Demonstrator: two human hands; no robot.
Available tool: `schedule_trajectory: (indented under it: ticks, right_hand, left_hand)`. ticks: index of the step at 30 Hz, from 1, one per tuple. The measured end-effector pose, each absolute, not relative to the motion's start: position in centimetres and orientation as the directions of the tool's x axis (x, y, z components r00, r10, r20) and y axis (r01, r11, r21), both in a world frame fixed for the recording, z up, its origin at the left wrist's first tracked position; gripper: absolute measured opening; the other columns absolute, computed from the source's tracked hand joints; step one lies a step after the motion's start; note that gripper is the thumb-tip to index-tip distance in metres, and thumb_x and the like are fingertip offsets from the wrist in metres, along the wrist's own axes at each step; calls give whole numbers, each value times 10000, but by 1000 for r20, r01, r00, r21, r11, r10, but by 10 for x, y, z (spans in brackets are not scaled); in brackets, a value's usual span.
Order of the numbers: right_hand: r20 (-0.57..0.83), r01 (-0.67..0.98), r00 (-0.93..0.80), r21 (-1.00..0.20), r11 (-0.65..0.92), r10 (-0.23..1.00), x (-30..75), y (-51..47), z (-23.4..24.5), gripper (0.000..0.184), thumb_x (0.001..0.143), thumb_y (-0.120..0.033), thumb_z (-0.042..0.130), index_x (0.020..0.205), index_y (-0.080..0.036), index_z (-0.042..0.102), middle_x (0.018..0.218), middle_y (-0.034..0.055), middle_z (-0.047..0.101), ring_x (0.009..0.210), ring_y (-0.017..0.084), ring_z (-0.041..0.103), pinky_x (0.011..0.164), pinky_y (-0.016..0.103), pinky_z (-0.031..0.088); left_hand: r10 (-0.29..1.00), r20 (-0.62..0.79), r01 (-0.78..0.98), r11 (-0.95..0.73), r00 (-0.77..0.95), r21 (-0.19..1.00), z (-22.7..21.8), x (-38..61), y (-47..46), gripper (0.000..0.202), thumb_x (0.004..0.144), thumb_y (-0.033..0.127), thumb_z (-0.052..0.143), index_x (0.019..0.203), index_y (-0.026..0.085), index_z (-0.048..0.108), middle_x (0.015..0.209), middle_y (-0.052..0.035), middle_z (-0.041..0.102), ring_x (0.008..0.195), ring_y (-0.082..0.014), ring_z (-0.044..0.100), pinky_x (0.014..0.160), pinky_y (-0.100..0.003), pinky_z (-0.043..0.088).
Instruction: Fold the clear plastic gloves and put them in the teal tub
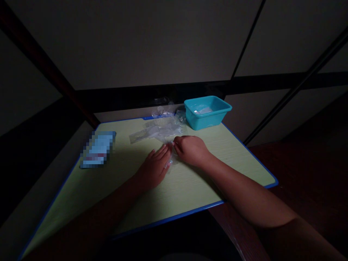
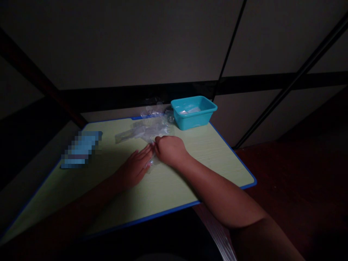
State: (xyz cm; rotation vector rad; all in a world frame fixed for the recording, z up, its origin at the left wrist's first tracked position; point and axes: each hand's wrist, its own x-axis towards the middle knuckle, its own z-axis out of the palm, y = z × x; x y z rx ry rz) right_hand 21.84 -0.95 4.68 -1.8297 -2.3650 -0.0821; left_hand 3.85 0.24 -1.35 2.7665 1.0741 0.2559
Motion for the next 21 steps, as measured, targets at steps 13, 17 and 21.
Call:
schedule_trajectory:
  ticks: [13, 17, 21]
  right_hand:
    - [113, 970, -235, -38, 240, 965, 221, -7, 43, 305, 932, -304, 380, 942, -177, 658, 888, 122, 720, 772, 244, 675, 577, 286, 381]
    - [28, 962, -261, -80, 263, 965, 224, -6, 40, 238, 906, -279, 438, 945, -170, 646, 922, 124, 714, 784, 230, 664, 592, 277, 385]
    - [10, 940, -320, -124, 319, 947, 224, -6, 35, 181, 868, -197, 485, 961, -161, 637, 964, 120, 707, 823, 214, 661, 629, 261, 400]
  left_hand:
    - [638, 65, 620, -764, 767, 179, -7, 38, -3, 568, 947, 303, 327, 1473, 97, 271, 1542, -194, 246, 1448, -279, 185, 1125, -578, 177]
    - [661, 84, 622, -736, 746, 267, -14, 38, 1, 665, 944, 227, 279, 1509, 67, -33, 1511, -207, 323, 1426, -239, 265, 1143, -533, 156]
    - [655, 103, 616, -744, 749, 259, -18, 37, 3, 714, 927, 210, 317, 1508, 86, -80, 1516, -209, 313, 1423, -252, 270, 1141, -533, 162]
